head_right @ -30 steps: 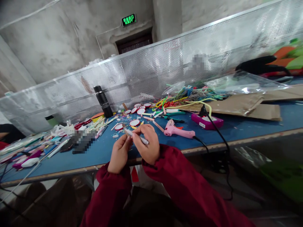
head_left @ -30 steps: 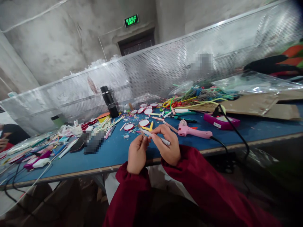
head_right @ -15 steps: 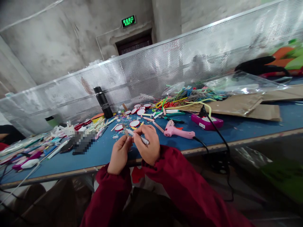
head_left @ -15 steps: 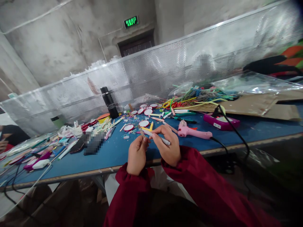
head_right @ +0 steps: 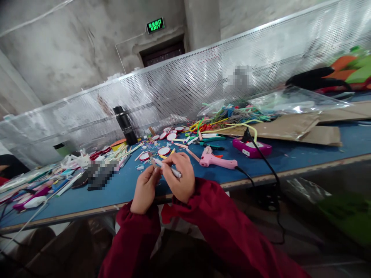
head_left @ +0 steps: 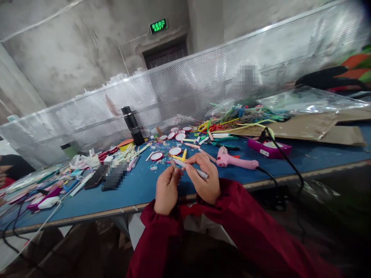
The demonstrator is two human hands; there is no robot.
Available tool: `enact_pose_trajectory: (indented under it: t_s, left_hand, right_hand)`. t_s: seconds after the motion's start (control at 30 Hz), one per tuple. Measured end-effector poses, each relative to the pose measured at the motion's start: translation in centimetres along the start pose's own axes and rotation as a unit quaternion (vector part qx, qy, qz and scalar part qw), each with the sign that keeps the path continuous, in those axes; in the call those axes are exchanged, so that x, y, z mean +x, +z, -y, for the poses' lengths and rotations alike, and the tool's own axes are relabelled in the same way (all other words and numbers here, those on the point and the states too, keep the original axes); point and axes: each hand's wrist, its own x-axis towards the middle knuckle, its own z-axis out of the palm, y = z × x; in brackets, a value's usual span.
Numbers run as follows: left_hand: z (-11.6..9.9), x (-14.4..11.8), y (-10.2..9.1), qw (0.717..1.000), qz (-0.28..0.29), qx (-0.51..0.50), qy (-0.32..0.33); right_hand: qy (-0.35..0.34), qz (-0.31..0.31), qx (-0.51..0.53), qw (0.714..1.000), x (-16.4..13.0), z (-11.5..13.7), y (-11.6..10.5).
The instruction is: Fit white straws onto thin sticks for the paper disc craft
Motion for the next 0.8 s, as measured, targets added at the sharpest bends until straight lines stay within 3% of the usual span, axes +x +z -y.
enact_pose_trajectory:
  t_s: [0.13, 0.37, 0.57, 0.8]
  left_hand:
    - [0.06, -0.03, -0.03, 1.0, 0.0, -0.003, 0.005]
    - [0.13, -0.06, 0.04, 1.0, 0.002, -0.02, 0.006]
    - [0.05, -0.07, -0.03, 1.0, 0.001, -0.003, 0.008]
    - [-0.03, -0.13, 0.06, 1.0, 0.007, -0.014, 0.013]
  right_hand:
    - [0.006, -0.016, -0.004, 1.0, -0.07, 0.02, -0.06]
    - [-0.017, 0.015, 0.022, 0.999, 0.01, 0.11, -0.1]
    - [0.005, -0.012, -0.004, 1.0, -0.01, 0.11, -0.03]
    - [-0.025, 0.009, 0.033, 0.999, -0.08, -0.13, -0.05]
